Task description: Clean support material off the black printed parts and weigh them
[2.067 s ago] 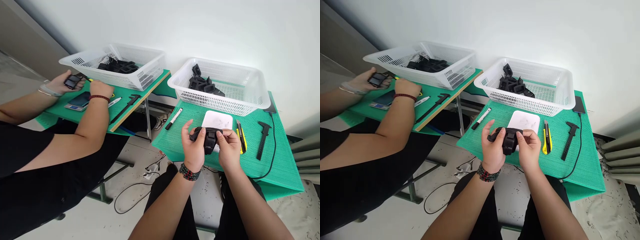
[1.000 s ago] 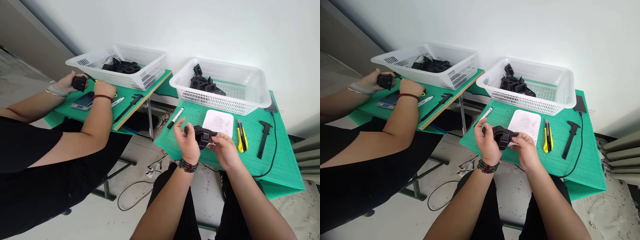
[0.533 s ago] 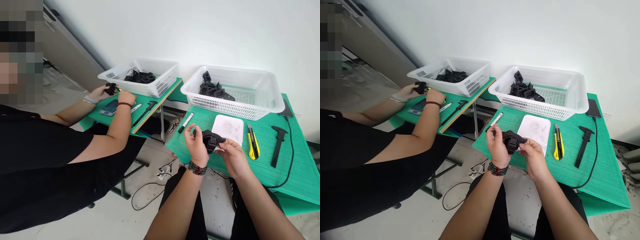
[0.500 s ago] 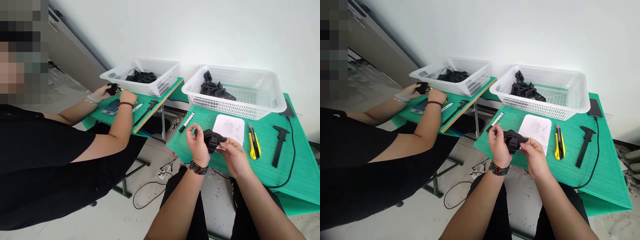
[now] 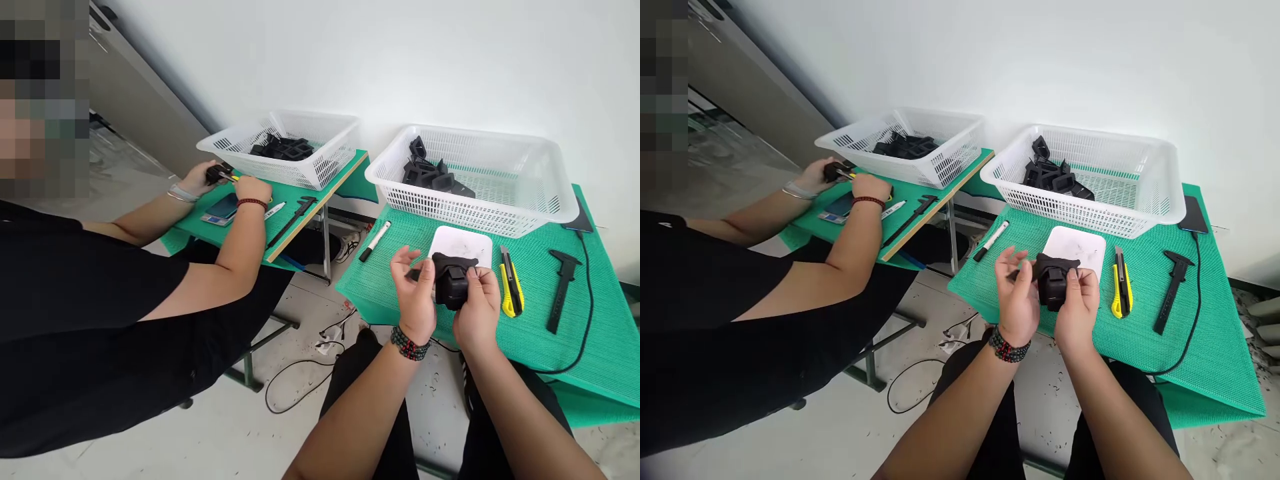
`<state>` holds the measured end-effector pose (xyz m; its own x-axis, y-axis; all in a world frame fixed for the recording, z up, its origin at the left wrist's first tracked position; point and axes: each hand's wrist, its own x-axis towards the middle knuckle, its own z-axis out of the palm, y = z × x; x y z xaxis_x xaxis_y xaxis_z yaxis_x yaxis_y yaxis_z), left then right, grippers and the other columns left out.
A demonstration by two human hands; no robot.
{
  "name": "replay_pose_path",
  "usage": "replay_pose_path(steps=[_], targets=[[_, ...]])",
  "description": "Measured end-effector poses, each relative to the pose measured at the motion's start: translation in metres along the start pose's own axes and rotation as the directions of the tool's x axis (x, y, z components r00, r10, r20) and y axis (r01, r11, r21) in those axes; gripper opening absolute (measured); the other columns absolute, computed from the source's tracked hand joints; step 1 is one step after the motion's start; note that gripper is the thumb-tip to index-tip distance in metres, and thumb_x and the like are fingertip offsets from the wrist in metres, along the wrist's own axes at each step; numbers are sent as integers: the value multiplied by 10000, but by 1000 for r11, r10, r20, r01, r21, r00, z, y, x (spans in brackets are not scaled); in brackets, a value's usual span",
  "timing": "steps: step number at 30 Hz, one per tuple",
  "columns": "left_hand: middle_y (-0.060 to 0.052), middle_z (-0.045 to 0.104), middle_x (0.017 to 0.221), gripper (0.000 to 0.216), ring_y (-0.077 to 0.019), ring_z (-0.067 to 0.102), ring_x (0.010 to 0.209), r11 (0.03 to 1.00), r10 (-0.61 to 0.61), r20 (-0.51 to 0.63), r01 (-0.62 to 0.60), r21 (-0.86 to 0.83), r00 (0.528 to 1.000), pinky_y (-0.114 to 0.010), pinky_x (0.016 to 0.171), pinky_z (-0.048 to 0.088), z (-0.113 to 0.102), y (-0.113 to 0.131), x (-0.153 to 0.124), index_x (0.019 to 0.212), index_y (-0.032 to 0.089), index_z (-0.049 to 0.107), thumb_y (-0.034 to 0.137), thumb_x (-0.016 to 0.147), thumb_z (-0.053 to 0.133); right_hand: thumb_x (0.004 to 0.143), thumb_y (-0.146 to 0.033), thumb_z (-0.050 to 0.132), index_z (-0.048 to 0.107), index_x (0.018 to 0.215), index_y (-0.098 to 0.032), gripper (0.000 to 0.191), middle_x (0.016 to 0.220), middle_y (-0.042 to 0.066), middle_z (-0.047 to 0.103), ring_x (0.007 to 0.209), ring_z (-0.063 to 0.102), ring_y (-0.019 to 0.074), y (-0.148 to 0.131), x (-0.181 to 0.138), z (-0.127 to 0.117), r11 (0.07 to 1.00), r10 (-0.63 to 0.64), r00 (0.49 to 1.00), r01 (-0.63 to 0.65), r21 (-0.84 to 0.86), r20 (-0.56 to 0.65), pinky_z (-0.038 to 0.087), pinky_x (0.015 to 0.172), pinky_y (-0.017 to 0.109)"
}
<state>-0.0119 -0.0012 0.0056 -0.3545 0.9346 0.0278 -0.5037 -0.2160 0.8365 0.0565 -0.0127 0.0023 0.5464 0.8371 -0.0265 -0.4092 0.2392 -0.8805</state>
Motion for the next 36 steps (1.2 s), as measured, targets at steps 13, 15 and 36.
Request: replay_pose_path(steps=[13, 15, 36], targets=[[-66, 739, 1102, 150, -263, 613, 1093, 101, 577, 595, -771, 629, 560, -460, 957, 434, -9, 20, 1, 921, 259, 759, 155, 884, 657, 761, -393, 699, 505, 734, -202, 273, 656, -73, 497, 614, 475, 97, -8, 19, -7, 993, -66, 997, 63, -99, -27, 386, 580, 216], [-57, 759, 1099, 175, -266, 617, 1086, 37, 575, 627, -783, 622, 525, -460, 940, 415, -9, 19, 1, 931, 263, 754, 132, 887, 646, 766, -400, 699, 500, 727, -203, 283, 650, -74, 490, 602, 458, 94, -8, 21, -8, 990, -77, 997, 75, -116, -15, 379, 571, 216], [-73, 709, 1097, 221, -257, 590, 1067, -13, 236, 733, -752, 659, 638, -405, 847, 457, -8, 17, 6, 949, 210, 649, 45, 926, 504, 650, -279, 658, 469, 593, -206, 211, 580, -72, 440, 572, 397, 95, -14, 28, -9, 999, 4, 996, -7, -34, -88, 373, 528, 224]])
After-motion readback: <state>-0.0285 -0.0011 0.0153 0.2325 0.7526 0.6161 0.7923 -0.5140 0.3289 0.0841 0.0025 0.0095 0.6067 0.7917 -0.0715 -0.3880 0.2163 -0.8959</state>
